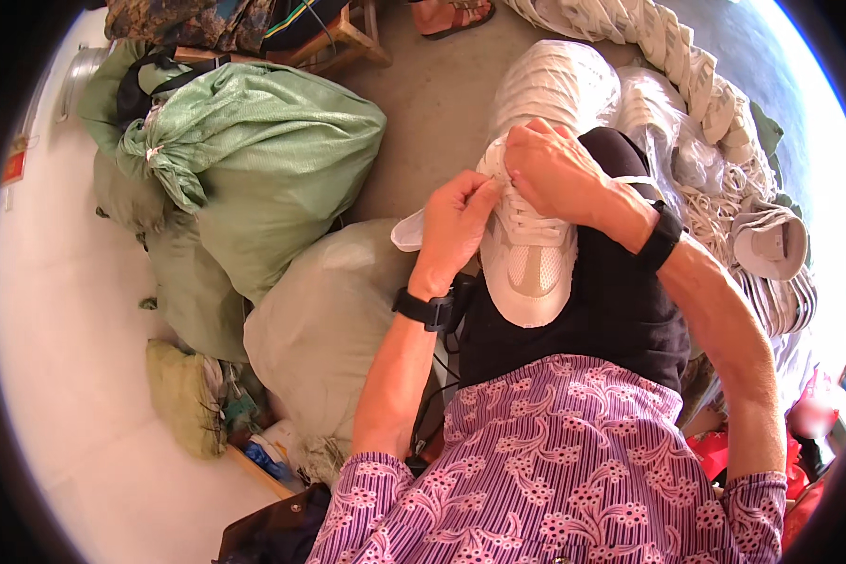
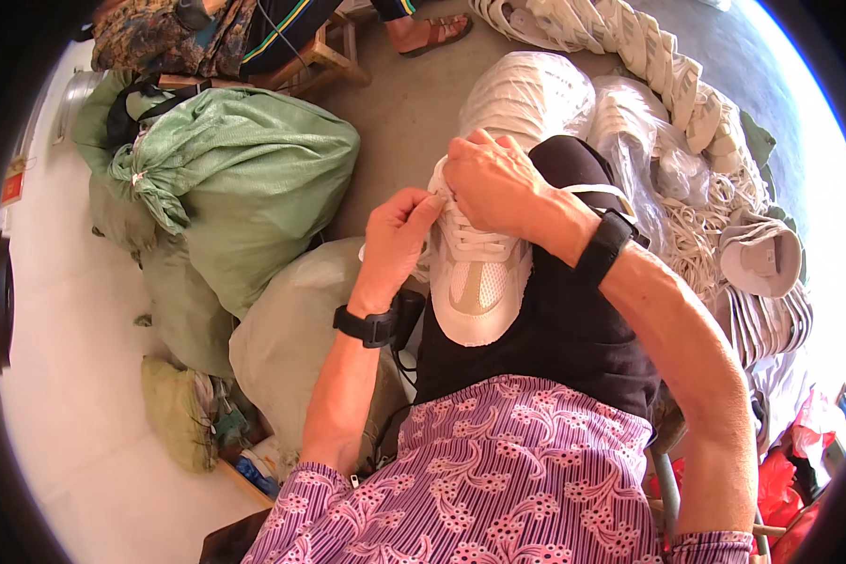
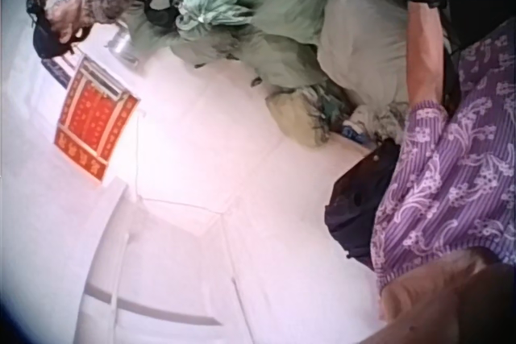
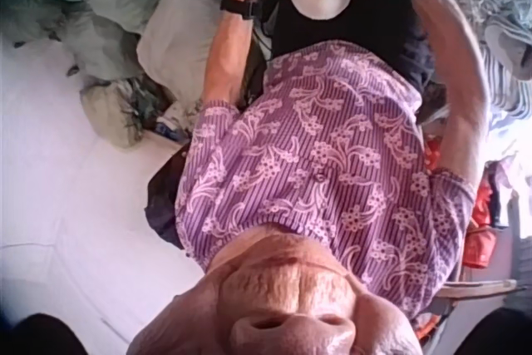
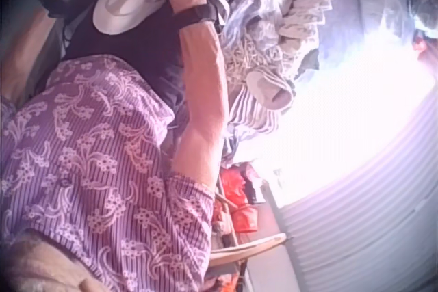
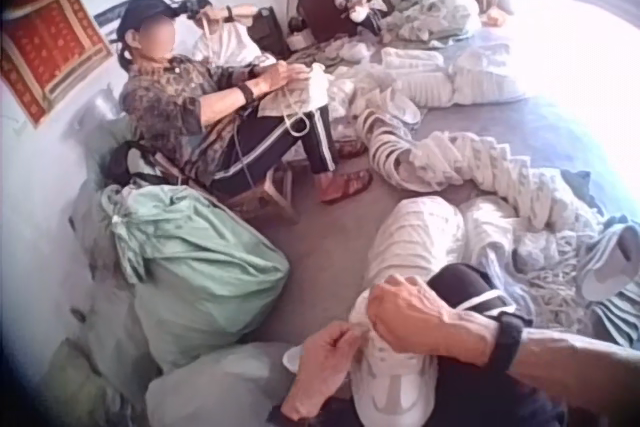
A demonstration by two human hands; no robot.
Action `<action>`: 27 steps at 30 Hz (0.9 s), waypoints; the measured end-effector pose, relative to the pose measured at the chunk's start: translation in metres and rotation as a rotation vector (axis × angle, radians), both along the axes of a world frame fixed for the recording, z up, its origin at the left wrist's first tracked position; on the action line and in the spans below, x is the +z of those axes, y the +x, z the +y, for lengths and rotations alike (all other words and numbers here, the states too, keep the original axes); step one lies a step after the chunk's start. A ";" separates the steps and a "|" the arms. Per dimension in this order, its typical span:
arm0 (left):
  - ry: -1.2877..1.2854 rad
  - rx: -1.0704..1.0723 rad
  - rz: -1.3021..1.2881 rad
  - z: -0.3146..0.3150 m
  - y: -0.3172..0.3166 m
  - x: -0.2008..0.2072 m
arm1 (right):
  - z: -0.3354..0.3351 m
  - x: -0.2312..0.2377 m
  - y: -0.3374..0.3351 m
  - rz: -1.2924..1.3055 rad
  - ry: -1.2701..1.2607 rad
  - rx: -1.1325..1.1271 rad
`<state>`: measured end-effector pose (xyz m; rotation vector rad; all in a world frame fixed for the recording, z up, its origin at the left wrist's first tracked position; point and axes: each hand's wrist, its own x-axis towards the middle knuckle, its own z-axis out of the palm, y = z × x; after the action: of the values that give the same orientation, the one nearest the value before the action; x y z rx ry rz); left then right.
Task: Lacing white athletic shoe components (tongues).
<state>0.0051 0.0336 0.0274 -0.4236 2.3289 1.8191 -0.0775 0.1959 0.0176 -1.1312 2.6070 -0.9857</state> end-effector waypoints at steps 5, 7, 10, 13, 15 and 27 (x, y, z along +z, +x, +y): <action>0.127 0.086 -0.037 -0.026 0.004 0.028 | 0.062 0.006 -0.014 0.359 0.188 -0.082; 0.389 0.121 0.035 -0.040 0.000 0.033 | 0.092 0.011 -0.023 0.270 0.329 -0.233; 0.714 0.254 0.094 -0.052 -0.006 0.032 | 0.111 0.011 -0.022 0.156 0.394 -0.277; 1.019 0.254 0.227 -0.059 -0.012 0.030 | 0.088 0.002 -0.010 0.239 0.106 -0.202; 1.025 0.324 0.244 -0.062 -0.010 0.028 | 0.067 -0.002 -0.004 0.172 -0.055 -0.106; 1.128 0.374 0.217 -0.043 -0.006 0.017 | 0.051 -0.008 -0.017 0.360 0.252 -0.098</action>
<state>-0.0006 -0.0091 0.0444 -0.4842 0.9745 3.0470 -0.0946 0.2469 0.0091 -1.2195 2.9829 -0.4790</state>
